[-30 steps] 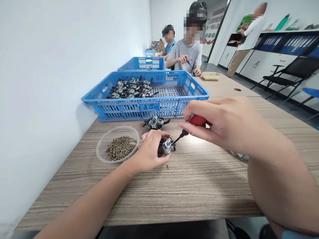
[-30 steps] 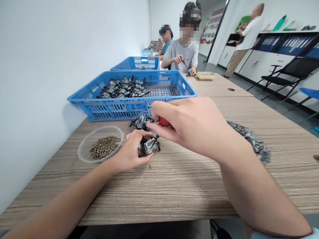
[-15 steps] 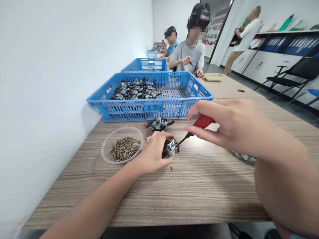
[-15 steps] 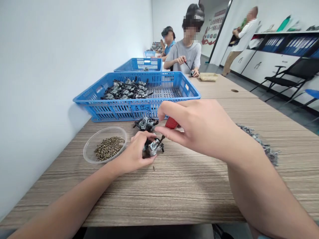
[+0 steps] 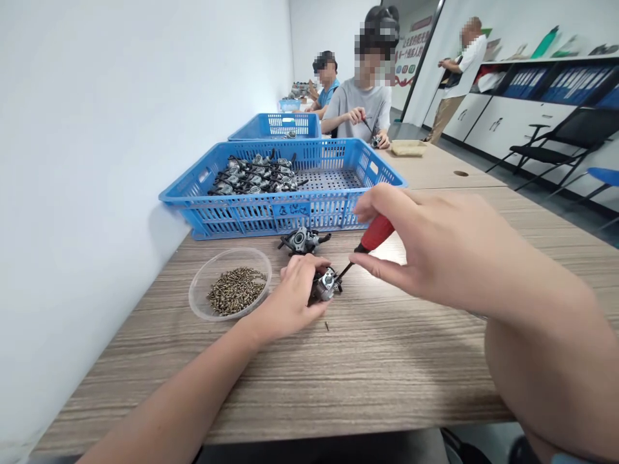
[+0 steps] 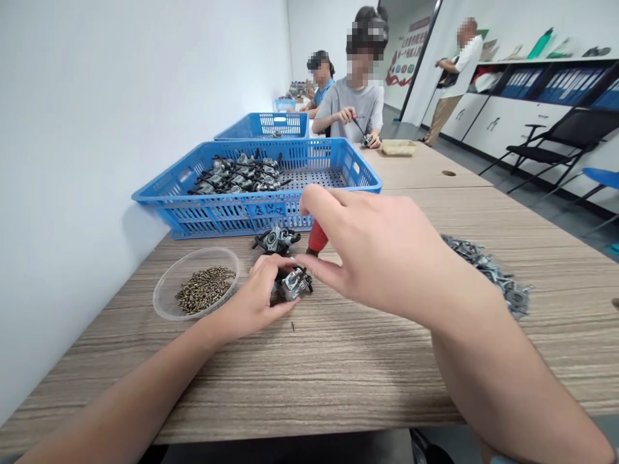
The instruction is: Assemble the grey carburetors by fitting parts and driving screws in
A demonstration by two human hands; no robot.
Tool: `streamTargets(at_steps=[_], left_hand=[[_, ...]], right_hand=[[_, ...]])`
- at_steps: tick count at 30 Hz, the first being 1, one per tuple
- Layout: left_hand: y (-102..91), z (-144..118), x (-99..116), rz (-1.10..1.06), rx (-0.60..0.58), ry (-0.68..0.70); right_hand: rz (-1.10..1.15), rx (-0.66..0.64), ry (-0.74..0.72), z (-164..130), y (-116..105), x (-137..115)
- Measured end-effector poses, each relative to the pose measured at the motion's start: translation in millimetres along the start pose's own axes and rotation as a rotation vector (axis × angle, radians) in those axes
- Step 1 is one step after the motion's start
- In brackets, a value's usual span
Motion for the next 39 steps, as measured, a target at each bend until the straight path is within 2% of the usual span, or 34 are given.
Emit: streamTargets(at_steps=[3,5,10,12,17,20,27,31,36,39], left_hand=[[-0.6,0,0,0.003,0.006,0.012],[-0.7,1,0,0.014,0.012,0.018],[0.7,0,-2,0.045,0.012,0.031],[0.8,0,-2,0.046,0.014,0.042],[-0.4,0,-2,0.035,0.029,0.042],[-0.6,1,-3,0.022,0.037,0.039],[-3.6,-1,-7,-0.049,0.199,0.081],[-4.4,-2,-5,-0.040,0.248,0.102],[-5.2,-4,-4,-0.049,0.287,0.048],[-6.3,-6,-8,-0.070,0.368,-0.025]], right_hand=[[0.219,-0.111,-0.128,-1,1,-5],[0.260,-0.129,-0.180,-1,-1,-10],[-0.012,-0.002,-0.072,3,-3,-11],[-0.051,0.025,-0.031,2,-4,-8],[0.194,-0.104,-0.089,-1,0,-2],[0.240,-0.102,-0.124,-1,-1,-3],[0.026,-0.068,-0.095,-2,-4,-12],[-0.045,-0.027,-0.053,-4,-7,-11],[-0.074,-0.016,0.014,-2,-2,-7],[-0.064,-0.013,0.035,1,2,-4]])
Point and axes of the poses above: each hand's wrist, its own z-axis towards the middle knuckle, its own y-axis out of the palm, x = y × z, the point moved 6 cm from there along z, towards the middle knuckle, and after that the axes turned 1 degree about -y, right-handed, at the moved point
